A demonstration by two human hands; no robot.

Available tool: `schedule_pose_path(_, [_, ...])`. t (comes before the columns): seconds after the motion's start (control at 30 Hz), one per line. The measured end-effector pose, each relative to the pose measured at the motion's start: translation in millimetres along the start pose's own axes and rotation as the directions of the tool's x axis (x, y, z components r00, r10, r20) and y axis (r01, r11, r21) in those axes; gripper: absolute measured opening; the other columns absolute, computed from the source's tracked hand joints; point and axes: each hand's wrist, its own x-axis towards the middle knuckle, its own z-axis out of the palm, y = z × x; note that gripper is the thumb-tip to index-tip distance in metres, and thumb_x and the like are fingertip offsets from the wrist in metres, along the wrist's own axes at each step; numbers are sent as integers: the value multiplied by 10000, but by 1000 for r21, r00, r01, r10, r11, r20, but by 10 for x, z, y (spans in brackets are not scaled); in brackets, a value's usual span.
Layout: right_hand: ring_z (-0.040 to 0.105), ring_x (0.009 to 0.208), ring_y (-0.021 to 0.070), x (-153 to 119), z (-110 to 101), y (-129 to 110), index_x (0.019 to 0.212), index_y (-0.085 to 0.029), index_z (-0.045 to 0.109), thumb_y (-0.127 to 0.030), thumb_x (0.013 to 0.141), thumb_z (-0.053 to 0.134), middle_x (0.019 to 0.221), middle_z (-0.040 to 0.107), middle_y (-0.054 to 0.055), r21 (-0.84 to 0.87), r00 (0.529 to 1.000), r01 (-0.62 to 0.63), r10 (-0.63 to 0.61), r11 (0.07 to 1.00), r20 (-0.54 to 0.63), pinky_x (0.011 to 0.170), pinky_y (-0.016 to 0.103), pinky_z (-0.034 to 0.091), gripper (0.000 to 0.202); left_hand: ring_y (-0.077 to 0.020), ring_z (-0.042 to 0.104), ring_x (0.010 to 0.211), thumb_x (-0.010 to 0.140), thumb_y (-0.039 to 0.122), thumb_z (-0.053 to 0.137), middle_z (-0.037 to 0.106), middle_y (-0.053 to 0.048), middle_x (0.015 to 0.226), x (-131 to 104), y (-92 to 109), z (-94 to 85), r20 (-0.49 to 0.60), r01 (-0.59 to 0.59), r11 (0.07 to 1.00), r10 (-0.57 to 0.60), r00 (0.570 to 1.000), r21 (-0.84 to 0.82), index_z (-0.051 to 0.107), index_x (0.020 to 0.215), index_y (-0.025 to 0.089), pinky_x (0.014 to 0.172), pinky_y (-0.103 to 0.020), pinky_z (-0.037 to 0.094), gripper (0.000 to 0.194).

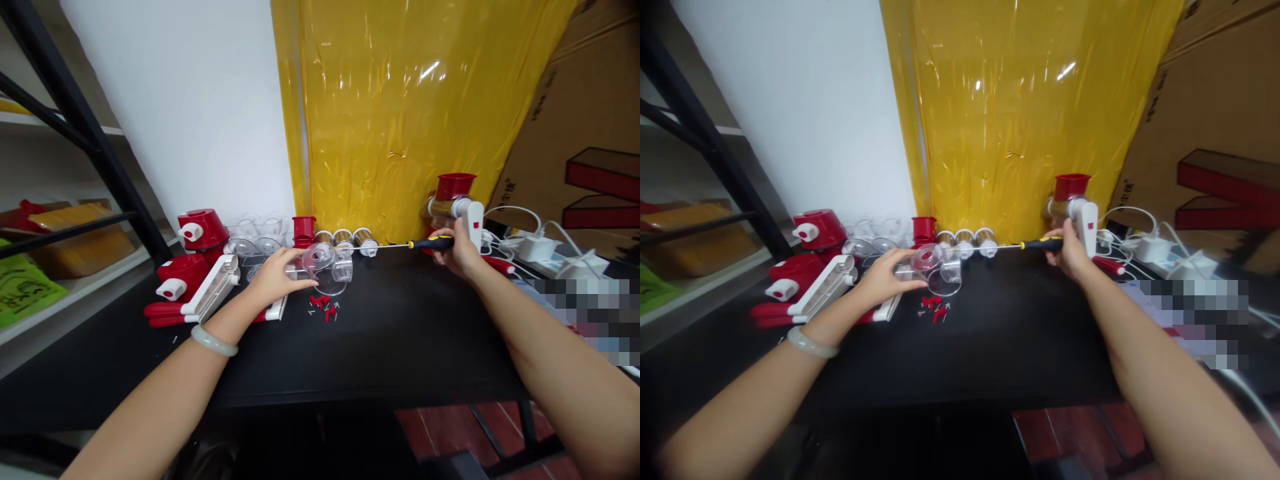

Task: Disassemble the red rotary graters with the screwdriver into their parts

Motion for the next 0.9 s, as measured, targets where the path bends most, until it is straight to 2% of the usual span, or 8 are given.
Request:
schedule_pose_path(0.1, [286,321,80,-10,6,-13,679,-232,531,-578,790,636,392,361,-63,-35,999,-4,5,999,36,333,245,281,378,-268,600,1089,660,595,770,626,-81,1157,1,8,-5,5,-9,1000,9,1000,-6,592,1241,248,985,-454,463,700])
schedule_pose_path(0.27, [597,663,139,-114,53,-143,758,-258,584,-215,639,710,726,622,-34,239,999,-31,22,971,42,597,293,522,179,-270,599,1086,662,577,777,628,-81,1153,-2,27,-21,6,-5,1000,5,1000,-4,594,1235,249,986,-461,461,685])
schedule_pose_path(0.37, [624,719,179,-128,64,-156,758,-249,606,-344,698,673,757,648,4,270,998,-48,35,962,51,615,330,531,131,-275,602,1084,664,582,772,624,-80,1157,-6,27,-23,12,4,1000,-4,1000,-6,592,1238,259,976,-466,467,683])
schedule_pose_path(0.47, [505,452,145,-79,49,-87,685,-219,581,-606,796,560,524,545,12,79,995,-95,97,992,-27,413,272,405,403,-274,605,1082,665,579,774,623,-74,1151,-8,33,-26,8,-1,1000,1,1000,-11,591,1243,273,980,-469,466,679])
schedule_pose_path(0.57, [306,336,85,-40,30,-30,638,-216,536,-519,777,653,392,385,-52,-26,997,-65,64,998,-48,350,227,277,354,-272,605,1082,662,565,783,619,-81,1150,-5,51,-33,6,-3,1000,3,1000,-13,596,1238,257,987,-462,464,679])
schedule_pose_path(0.73, [620,703,154,-84,23,-93,761,-253,586,-192,617,667,735,643,-27,311,1000,-26,19,950,24,630,316,535,175,-276,608,1079,659,585,775,613,-81,1162,-2,67,-37,8,-7,1000,7,1000,-14,595,1238,267,989,-470,463,685])
schedule_pose_path(0.83, [653,778,198,-95,32,-111,771,-244,611,-346,700,612,801,675,25,315,998,-51,36,948,52,655,365,552,124,-277,611,1069,656,589,775,615,-81,1146,-2,63,-38,4,-14,1000,14,1000,-4,597,1237,264,980,-472,468,689])
schedule_pose_path(0.9, [617,594,188,-76,39,-83,743,-221,606,-522,784,552,665,642,44,190,997,-71,76,979,-15,513,332,511,308,-274,612,1067,657,588,775,615,-82,1142,-2,62,-41,8,-10,1000,10,1000,-2,597,1241,257,982,-466,468,695])
